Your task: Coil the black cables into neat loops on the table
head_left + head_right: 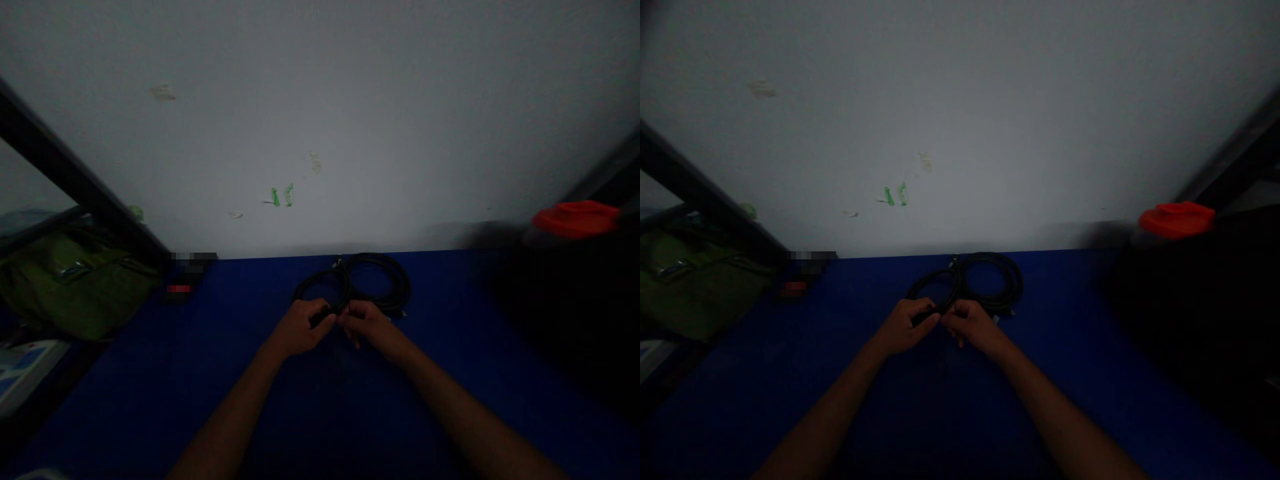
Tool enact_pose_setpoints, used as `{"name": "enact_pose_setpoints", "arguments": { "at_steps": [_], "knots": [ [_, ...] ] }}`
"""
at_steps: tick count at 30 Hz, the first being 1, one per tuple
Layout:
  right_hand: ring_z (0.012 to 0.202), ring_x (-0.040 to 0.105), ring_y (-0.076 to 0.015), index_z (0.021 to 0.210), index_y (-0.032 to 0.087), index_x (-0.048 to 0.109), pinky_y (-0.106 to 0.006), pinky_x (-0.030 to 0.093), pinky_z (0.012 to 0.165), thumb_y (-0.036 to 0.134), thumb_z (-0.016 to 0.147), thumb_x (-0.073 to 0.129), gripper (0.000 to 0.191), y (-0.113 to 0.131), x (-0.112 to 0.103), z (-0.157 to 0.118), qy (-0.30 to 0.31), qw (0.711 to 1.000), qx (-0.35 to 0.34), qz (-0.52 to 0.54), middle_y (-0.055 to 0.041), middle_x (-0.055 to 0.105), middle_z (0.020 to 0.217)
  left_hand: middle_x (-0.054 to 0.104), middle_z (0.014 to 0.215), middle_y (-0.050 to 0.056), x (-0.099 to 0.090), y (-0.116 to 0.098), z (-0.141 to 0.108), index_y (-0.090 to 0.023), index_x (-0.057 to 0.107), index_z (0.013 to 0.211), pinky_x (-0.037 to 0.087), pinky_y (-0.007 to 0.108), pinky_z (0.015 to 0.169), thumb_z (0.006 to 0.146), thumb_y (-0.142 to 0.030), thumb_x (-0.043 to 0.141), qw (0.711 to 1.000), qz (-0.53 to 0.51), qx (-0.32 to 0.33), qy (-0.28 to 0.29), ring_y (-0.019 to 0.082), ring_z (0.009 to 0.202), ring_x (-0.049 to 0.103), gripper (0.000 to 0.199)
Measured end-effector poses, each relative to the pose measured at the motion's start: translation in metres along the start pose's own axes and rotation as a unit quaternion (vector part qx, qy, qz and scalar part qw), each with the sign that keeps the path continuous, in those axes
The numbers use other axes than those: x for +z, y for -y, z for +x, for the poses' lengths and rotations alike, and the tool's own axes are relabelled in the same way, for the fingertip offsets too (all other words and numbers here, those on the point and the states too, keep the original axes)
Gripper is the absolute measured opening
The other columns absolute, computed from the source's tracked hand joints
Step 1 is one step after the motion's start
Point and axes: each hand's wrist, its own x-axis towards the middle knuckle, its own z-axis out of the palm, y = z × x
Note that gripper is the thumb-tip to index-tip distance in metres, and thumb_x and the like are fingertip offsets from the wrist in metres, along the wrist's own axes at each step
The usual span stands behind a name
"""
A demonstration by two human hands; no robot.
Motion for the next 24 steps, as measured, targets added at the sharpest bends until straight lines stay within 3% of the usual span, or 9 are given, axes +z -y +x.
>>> {"name": "enact_pose_setpoints", "arguments": {
  "at_steps": [3,6,9,11,15,18,24],
  "knots": [
    [0.044,0.042,-0.0072,0.068,0.016,0.052,-0.020,0.036,0.041,0.036,0.070,0.058,0.021,-0.001,-0.004,0.000,0.014,0.998,-0.002,-0.061,0.0043,0.048,0.056,0.046,0.060,-0.004,0.001,-0.002,0.000,-0.016,0.049,0.068,0.030,0.021,0.052,0.086,-0.033,0.041,1.000,0.014,0.001,0.011,0.009,0.054,0.045,0.025],
    [0.049,0.043,-0.0082,0.065,0.016,0.053,-0.021,0.035,0.044,0.035,0.074,0.056,0.021,0.003,-0.011,-0.002,-0.015,0.979,-0.054,-0.194,0.0028,0.049,0.058,0.047,0.060,-0.003,0.002,-0.004,0.001,-0.017,0.047,0.068,0.028,0.021,0.050,0.087,-0.033,0.040,0.999,0.045,-0.004,0.019,0.009,0.053,0.044,0.026],
    [0.050,0.044,-0.0095,0.061,0.016,0.050,-0.021,0.034,0.046,0.032,0.078,0.053,0.023,0.012,-0.015,-0.007,-0.111,0.929,-0.141,-0.322,0.0019,0.048,0.055,0.050,0.062,-0.002,0.003,-0.005,0.001,-0.017,0.047,0.069,0.027,0.021,0.049,0.087,-0.032,0.039,0.996,0.084,-0.015,0.032,0.010,0.053,0.045,0.025],
    [0.058,0.049,-0.0121,0.072,0.017,0.053,-0.024,0.039,0.052,0.030,0.080,0.053,0.016,0.017,-0.013,-0.011,-0.146,0.894,-0.211,-0.367,-0.0011,0.054,0.065,0.053,0.063,-0.001,0.004,-0.004,0.001,-0.017,0.048,0.072,0.028,0.022,0.049,0.088,-0.032,0.039,0.993,0.106,-0.018,0.042,0.011,0.053,0.047,0.024],
    [0.088,0.053,-0.0198,0.097,0.019,0.055,-0.032,0.045,0.073,0.027,0.082,0.053,0.017,0.018,-0.003,-0.014,-0.111,0.839,-0.297,-0.442,-0.0081,0.056,0.094,0.060,0.073,0.003,0.007,0.000,0.001,-0.016,0.052,0.083,0.034,0.023,0.054,0.087,-0.028,0.040,0.990,0.130,-0.003,0.055,0.014,0.061,0.055,0.017],
    [0.089,0.053,-0.0198,0.098,0.020,0.055,-0.033,0.045,0.073,0.025,0.086,0.048,0.015,0.011,0.004,-0.012,-0.105,0.835,-0.288,-0.456,-0.0085,0.054,0.095,0.063,0.079,0.005,0.008,0.002,0.000,-0.016,0.053,0.090,0.038,0.025,0.059,0.086,-0.023,0.041,0.989,0.135,0.006,0.056,0.016,0.067,0.058,0.014],
    [0.081,0.052,-0.0157,0.086,0.018,0.055,-0.029,0.044,0.072,0.019,0.085,0.049,0.007,0.001,0.007,-0.007,-0.133,0.862,-0.322,-0.368,-0.0049,0.052,0.085,0.061,0.074,0.003,0.008,-0.001,-0.001,-0.016,0.052,0.082,0.037,0.024,0.056,0.086,-0.023,0.041,0.989,0.132,0.006,0.060,0.014,0.062,0.056,0.013]
  ]
}}
